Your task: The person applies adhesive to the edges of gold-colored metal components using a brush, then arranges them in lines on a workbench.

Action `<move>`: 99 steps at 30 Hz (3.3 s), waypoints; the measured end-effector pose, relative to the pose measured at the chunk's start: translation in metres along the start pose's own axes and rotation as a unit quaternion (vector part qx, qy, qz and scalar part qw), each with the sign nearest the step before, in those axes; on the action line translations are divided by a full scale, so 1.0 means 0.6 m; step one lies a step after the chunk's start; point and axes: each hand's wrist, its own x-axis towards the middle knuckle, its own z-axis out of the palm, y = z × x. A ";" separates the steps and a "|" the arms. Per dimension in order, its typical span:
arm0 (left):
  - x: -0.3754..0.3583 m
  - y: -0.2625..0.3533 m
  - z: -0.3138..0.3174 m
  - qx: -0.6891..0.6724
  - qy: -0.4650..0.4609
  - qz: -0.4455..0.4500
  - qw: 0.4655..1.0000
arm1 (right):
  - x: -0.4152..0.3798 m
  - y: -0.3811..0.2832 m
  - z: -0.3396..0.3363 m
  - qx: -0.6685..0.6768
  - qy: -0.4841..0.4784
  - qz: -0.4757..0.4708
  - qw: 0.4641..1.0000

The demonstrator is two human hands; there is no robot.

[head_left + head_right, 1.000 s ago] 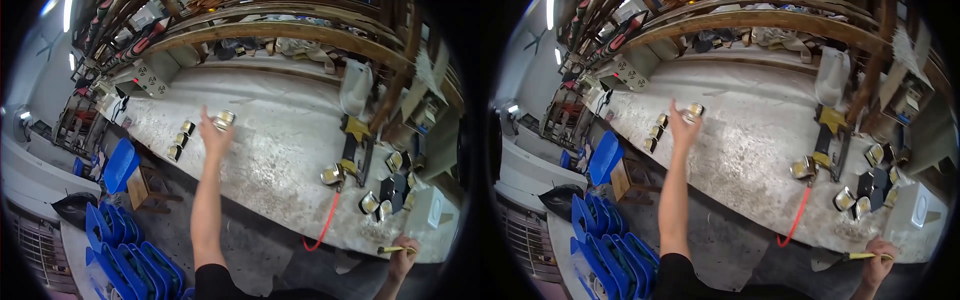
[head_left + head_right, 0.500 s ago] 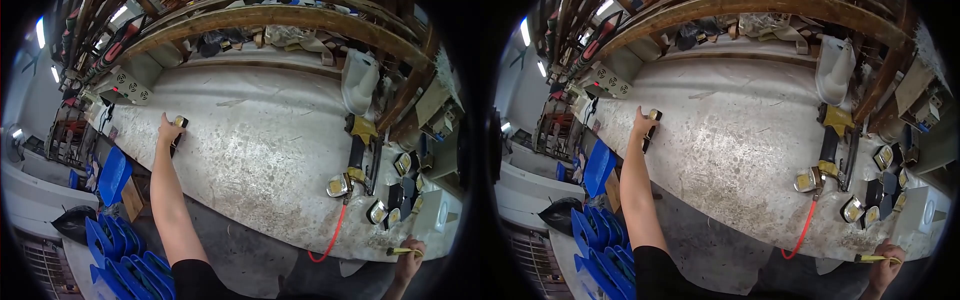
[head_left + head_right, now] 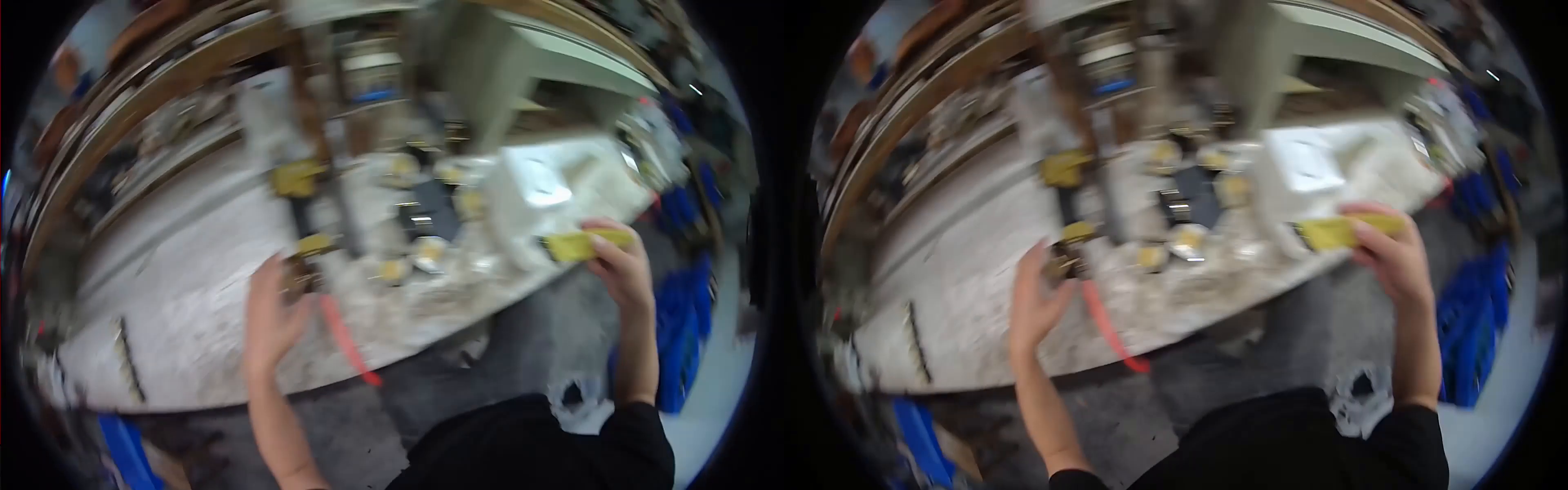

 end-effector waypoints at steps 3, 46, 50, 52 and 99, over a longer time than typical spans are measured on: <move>-0.021 0.006 0.024 -0.138 0.010 -0.159 0.977 | -0.013 -0.021 -0.039 -0.182 -0.002 -0.004 0.983; -0.114 0.374 0.317 -0.265 0.233 0.160 0.922 | -0.173 0.077 -0.035 0.044 0.027 -0.161 0.986; -0.113 0.404 0.316 -0.196 0.289 0.241 0.906 | -0.192 0.081 0.000 0.010 0.023 -0.204 0.979; -0.119 0.400 0.310 -0.161 0.302 0.269 0.900 | -0.195 0.089 0.015 0.001 0.027 -0.165 0.986; -0.180 0.368 0.097 -0.691 -0.089 0.003 0.717 | -0.092 -0.004 0.051 -0.056 -0.434 -0.419 0.796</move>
